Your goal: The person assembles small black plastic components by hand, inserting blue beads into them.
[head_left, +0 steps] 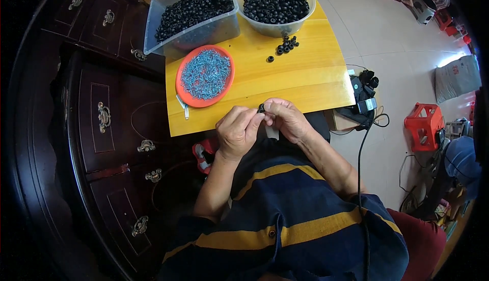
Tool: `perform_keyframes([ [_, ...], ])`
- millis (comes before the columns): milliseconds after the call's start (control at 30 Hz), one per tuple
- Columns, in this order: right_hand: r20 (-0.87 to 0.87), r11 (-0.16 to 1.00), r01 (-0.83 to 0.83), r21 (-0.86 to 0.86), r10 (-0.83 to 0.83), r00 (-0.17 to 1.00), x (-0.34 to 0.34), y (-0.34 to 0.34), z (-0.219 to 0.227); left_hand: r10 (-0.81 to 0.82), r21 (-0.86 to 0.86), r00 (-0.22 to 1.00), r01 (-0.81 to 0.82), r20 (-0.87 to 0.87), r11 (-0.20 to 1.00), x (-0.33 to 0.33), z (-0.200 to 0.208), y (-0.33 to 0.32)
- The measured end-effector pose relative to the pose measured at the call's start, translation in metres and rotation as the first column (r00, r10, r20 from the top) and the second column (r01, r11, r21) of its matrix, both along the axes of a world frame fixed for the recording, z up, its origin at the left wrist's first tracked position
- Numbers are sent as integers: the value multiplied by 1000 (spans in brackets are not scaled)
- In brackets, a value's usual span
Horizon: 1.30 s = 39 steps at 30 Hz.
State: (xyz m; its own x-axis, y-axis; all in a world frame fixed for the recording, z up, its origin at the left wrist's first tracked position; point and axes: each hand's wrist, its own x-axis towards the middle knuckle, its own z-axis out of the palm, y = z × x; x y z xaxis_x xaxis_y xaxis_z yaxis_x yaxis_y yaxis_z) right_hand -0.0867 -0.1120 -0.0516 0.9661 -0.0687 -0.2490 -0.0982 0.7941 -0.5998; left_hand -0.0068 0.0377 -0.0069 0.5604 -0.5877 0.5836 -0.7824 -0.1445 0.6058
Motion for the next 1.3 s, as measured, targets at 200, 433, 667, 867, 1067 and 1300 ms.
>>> perform_keyframes([
  [200, -5, 1000, 6, -8, -6, 1000, -1, 0, -1, 12, 53, 995, -17, 99, 998, -1, -1, 1],
  [433, 4, 999, -18, -47, 18, 1000, -4, -1, 2, 15, 53, 995, -20, 95, 998, -4, -2, 2],
  [667, 5, 988, -34, -152, 35, 999, -7, -4, 8, 27, 62, 987, -37, 158, 997, -6, -3, 5],
  [867, 65, 959, -112, -260, 133, 989, -7, -13, 12, -40, -7, 987, 39, -157, 999, -10, 1, 7],
  [1067, 21, 941, -201, -272, 214, 977, -7, -16, 19, -177, -92, 875, 152, -451, 984, -8, 0, 9],
  [1300, 29, 937, -243, -249, 258, 966, -10, -12, 18, -272, -22, 926, 276, -262, 961, -1, 6, 11],
])
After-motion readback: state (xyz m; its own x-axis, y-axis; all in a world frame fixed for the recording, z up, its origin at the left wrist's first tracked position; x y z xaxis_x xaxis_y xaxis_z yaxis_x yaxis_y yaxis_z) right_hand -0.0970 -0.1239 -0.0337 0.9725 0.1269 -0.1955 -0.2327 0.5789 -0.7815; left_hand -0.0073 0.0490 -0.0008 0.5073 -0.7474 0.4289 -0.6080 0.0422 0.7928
